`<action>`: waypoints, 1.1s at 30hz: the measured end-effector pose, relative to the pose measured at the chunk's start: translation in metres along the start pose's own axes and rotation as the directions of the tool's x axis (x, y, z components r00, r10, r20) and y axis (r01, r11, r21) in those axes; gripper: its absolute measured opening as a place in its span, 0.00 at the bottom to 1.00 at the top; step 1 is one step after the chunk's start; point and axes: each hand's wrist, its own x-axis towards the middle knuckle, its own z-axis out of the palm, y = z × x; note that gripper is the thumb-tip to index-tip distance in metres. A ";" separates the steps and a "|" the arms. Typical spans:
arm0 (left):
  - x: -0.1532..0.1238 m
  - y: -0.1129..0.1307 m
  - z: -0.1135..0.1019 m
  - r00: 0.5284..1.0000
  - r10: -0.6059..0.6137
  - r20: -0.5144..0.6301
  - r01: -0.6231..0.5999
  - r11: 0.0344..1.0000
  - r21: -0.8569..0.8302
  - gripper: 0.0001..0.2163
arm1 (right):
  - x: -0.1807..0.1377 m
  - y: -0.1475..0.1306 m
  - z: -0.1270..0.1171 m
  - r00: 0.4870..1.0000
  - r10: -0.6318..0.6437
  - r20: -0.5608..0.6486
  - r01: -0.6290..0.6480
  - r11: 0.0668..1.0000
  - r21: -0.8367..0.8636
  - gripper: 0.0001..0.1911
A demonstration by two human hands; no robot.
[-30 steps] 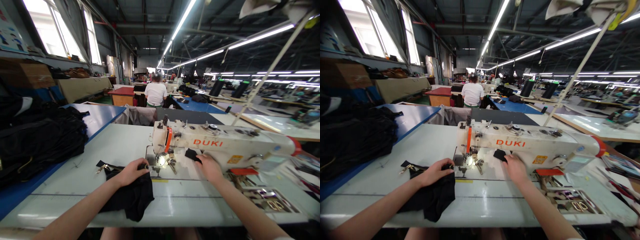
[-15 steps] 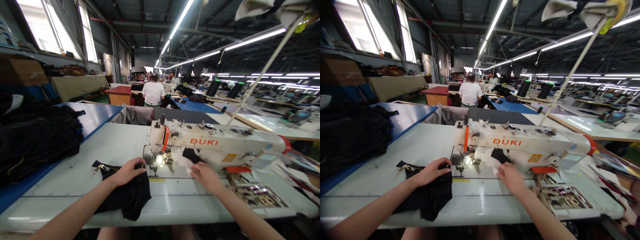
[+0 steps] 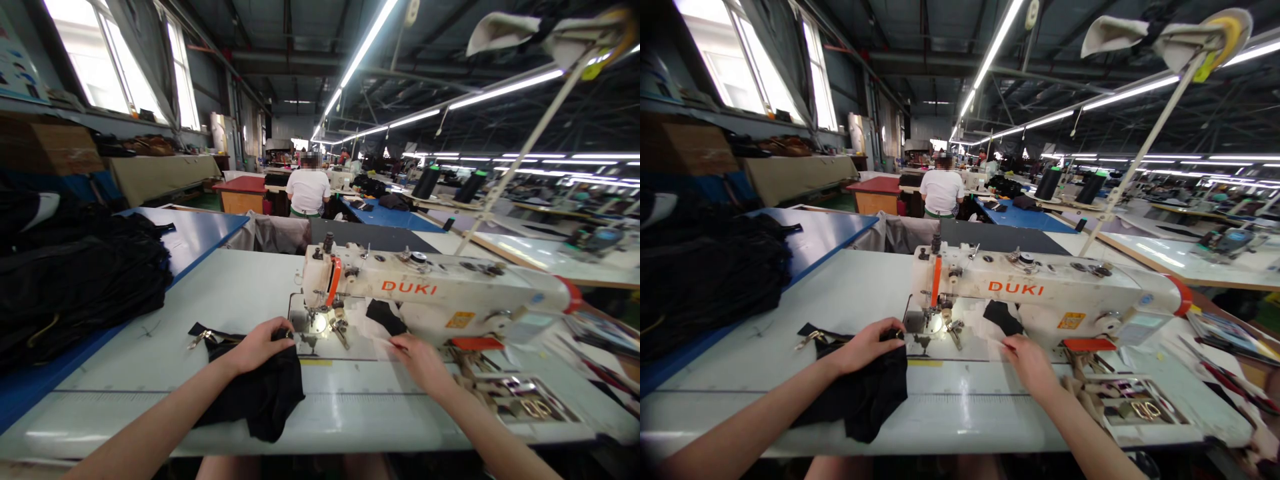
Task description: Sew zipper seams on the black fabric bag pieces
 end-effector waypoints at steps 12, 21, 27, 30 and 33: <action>-0.002 0.001 0.001 1.000 -0.008 -0.005 0.008 1.000 -0.008 0.10 | 0.008 0.002 -0.005 0.987 0.089 -0.137 -0.087 0.996 0.023 0.13; -0.003 0.002 0.002 0.999 -0.023 -0.036 0.021 0.999 -0.033 0.09 | 0.013 0.006 0.000 0.971 0.110 -0.214 -0.098 0.993 0.065 0.13; -0.002 0.001 0.003 0.998 -0.021 -0.062 0.018 0.998 -0.057 0.09 | 0.021 0.013 0.001 0.957 0.142 -0.254 -0.090 0.975 0.203 0.16; -0.002 0.001 0.003 0.998 -0.020 -0.067 0.016 0.998 -0.063 0.09 | 0.023 0.014 -0.003 0.933 0.135 -0.334 -0.071 0.978 0.198 0.15; -0.002 0.001 0.003 0.997 -0.030 -0.069 0.025 0.997 -0.068 0.09 | 0.023 0.011 -0.009 0.918 0.129 -0.375 -0.073 0.985 0.158 0.15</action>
